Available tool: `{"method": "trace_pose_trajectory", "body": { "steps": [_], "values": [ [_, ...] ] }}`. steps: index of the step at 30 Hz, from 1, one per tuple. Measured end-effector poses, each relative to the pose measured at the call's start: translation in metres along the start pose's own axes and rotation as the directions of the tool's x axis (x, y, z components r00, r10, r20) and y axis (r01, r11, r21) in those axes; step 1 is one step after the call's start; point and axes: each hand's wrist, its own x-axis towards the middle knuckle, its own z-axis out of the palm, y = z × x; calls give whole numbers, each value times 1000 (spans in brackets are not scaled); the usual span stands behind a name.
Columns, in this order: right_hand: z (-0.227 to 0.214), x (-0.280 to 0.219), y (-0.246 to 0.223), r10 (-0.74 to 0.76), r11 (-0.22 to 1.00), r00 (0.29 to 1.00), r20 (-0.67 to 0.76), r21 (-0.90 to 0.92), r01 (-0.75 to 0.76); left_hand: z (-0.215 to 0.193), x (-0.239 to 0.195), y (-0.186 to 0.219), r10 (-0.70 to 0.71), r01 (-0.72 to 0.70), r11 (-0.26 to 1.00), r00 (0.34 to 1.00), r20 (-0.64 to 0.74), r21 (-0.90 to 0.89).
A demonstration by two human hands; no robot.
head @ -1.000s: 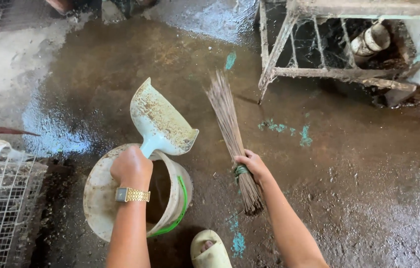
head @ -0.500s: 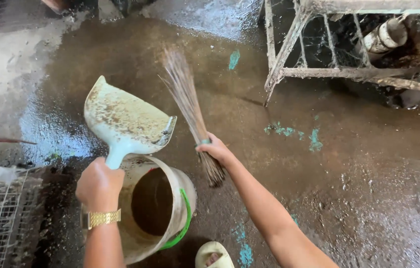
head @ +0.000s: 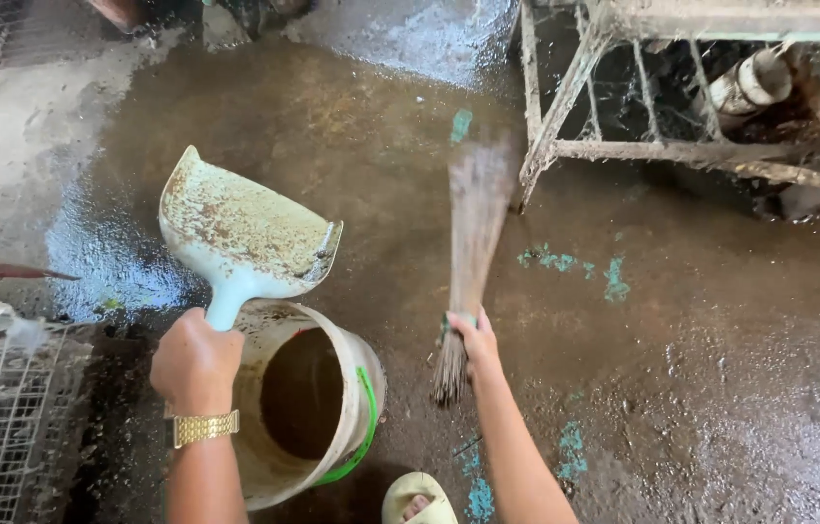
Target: The person sweeps debris on a wet concrete floor using a traditional straw broom and a dustpan, then transfers the collected debris into a bucket. The person is sitting on the floor while performing the task.
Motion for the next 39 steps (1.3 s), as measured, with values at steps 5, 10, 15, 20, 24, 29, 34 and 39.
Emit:
{"method": "trace_pose_trajectory", "body": {
  "steps": [5,10,15,20,24,29,34,39],
  "values": [
    [1,-5,9,-120,984,993,14,-128,121,-6,-2,-2,-16,16,998,1000,-6,-62],
    [70,75,-9,-167,901,927,335,-330,281,-5,2,-6,-33,32,999,999,-38,-27],
    [83,209,13,-115,765,962,247,-596,244,-8,4,-19,-75,75,997,997,-13,-14],
    [4,53,-15,-31,957,997,68,-287,49,-4,4,-24,-73,69,994,996,-53,-82],
    [-37,4,-4,-112,984,991,-70,-148,101,15,8,-16,-63,54,986,997,-50,-156],
    [19,-16,-8,-143,942,980,139,-286,178,15,4,-5,-49,48,987,999,1,-155],
    [54,96,26,-48,854,948,314,-480,202,13,-2,1,-31,30,991,1000,-4,-131],
    [-4,85,36,46,875,994,99,-484,8,13,-10,4,-36,35,982,999,-1,-184]
  ]
}}
